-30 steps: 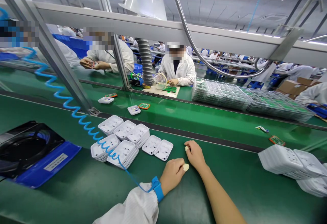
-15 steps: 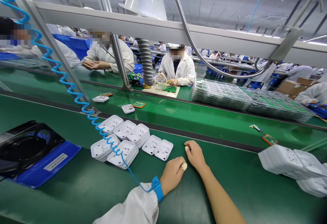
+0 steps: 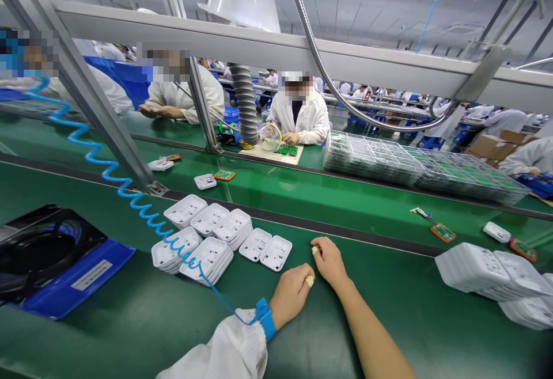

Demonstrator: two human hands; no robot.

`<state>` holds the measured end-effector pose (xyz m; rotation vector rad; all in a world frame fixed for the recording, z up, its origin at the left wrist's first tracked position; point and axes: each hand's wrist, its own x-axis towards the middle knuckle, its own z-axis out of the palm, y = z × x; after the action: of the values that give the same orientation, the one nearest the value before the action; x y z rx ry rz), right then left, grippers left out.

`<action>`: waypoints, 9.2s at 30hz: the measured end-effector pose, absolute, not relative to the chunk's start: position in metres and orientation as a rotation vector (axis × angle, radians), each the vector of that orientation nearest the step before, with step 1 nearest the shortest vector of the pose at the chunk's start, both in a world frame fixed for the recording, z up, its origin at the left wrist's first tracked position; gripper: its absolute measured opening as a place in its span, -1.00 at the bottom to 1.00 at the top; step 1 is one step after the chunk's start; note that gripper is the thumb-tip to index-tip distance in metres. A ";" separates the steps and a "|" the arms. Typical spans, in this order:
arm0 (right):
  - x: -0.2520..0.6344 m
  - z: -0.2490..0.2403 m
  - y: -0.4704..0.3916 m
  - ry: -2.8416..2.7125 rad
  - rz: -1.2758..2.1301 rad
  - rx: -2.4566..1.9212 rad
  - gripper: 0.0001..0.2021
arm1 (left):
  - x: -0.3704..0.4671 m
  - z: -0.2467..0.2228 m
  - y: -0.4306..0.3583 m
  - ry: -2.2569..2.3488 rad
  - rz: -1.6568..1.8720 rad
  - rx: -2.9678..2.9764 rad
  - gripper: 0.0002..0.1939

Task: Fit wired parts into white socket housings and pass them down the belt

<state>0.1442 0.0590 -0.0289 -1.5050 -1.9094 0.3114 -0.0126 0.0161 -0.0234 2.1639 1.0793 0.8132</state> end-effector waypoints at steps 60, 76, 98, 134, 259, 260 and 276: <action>0.330 0.006 0.113 -1.544 0.489 -2.263 -0.51 | -0.003 -0.025 0.025 1.144 0.690 2.205 -0.82; 0.216 -0.001 0.044 -2.138 0.160 -1.767 -0.87 | -0.002 -0.020 0.018 1.169 0.699 2.271 -0.88; 0.217 -0.020 0.048 -1.621 0.553 -1.554 -0.92 | 0.071 -0.005 0.017 1.114 0.622 2.511 -0.85; 0.176 0.008 -0.007 -2.257 0.349 -1.401 -0.81 | 0.007 -0.007 0.009 1.128 0.906 1.706 -0.92; 0.141 -0.013 -0.009 -2.150 0.109 -1.503 -0.86 | 0.003 -0.022 0.016 1.079 0.884 1.257 -0.72; 0.142 -0.013 -0.008 -2.159 0.131 -1.480 -0.86 | 0.003 -0.022 0.016 1.085 0.885 1.263 -0.72; 0.140 -0.012 -0.009 -2.237 0.148 -1.439 -0.85 | -0.003 -0.021 0.019 1.172 0.890 1.486 -0.72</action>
<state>0.1400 -0.0087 -0.0122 -1.4388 -2.2368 0.1479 -0.0028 0.0192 -0.0211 1.4858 1.1724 0.8902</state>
